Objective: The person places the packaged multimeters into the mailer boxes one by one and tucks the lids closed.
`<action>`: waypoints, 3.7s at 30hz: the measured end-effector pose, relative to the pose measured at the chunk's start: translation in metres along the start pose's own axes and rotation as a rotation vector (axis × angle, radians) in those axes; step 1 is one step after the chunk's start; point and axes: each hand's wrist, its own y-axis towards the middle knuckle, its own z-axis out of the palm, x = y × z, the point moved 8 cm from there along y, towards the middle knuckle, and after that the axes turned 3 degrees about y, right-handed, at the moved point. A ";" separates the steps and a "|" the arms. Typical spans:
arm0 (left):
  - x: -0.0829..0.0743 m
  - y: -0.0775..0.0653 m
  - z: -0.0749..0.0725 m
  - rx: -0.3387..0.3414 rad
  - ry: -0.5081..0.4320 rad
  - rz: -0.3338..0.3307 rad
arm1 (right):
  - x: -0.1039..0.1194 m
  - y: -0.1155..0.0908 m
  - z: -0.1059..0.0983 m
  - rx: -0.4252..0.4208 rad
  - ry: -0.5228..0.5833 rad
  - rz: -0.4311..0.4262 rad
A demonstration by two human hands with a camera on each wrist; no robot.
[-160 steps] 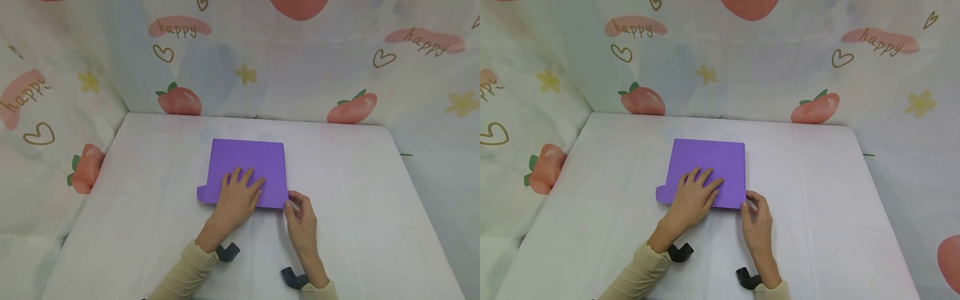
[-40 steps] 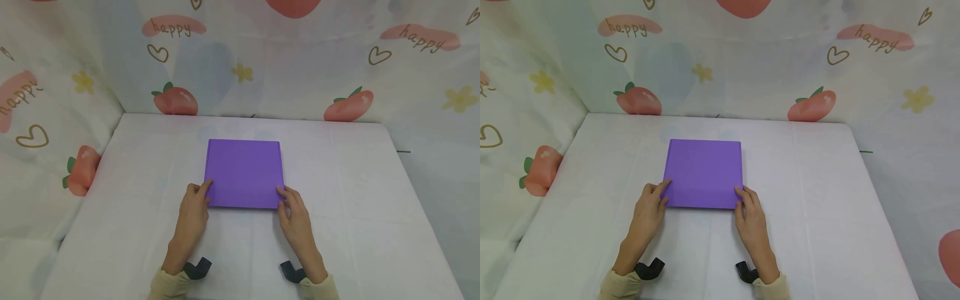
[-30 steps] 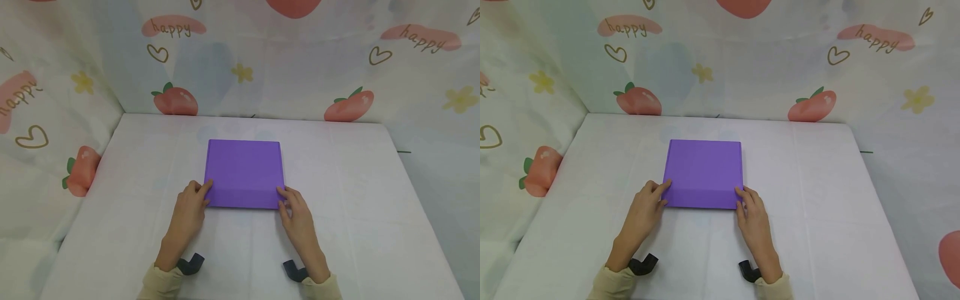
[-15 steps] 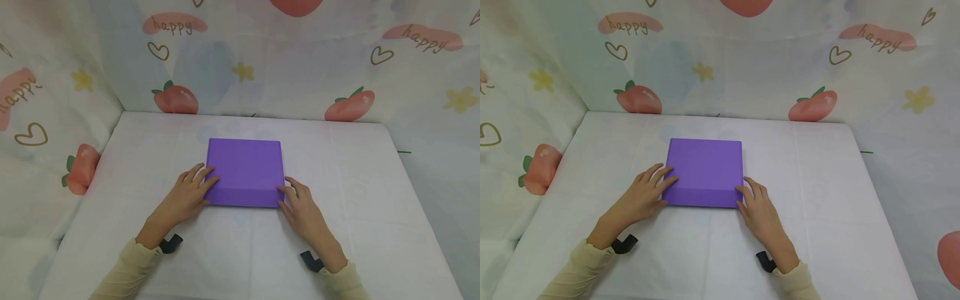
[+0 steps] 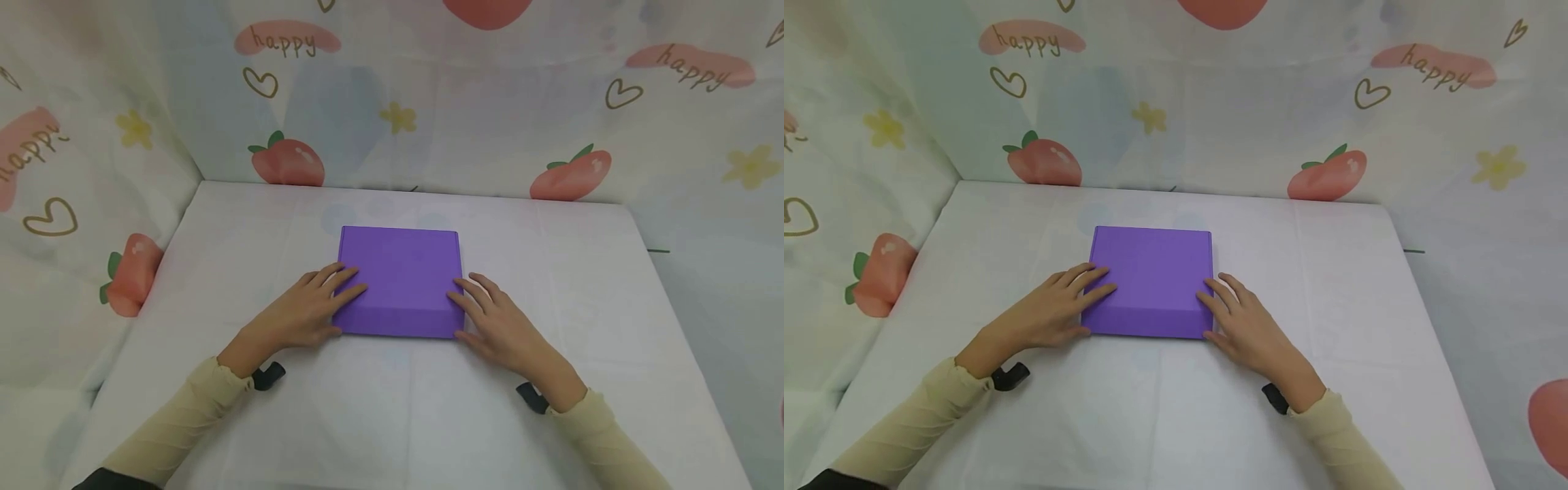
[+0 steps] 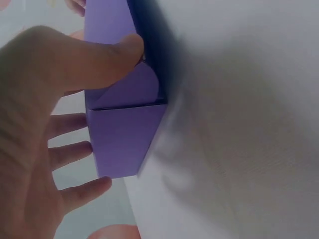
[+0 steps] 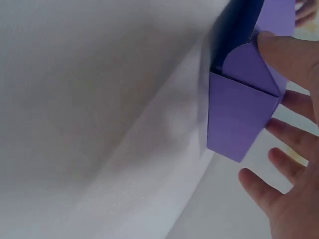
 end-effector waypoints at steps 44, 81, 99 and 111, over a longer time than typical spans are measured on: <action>0.030 0.021 0.006 -0.359 -0.405 -0.263 | -0.039 0.011 0.010 -0.196 0.537 0.241; 0.087 0.065 0.032 -0.558 -0.672 -0.819 | -0.097 0.064 0.062 -0.319 0.819 0.789; 0.079 0.064 0.033 -0.302 -0.476 -0.918 | -0.087 0.058 0.055 -0.187 0.773 0.811; 0.080 0.066 0.034 -0.292 -0.561 -0.911 | -0.090 0.060 0.048 -0.087 0.759 0.831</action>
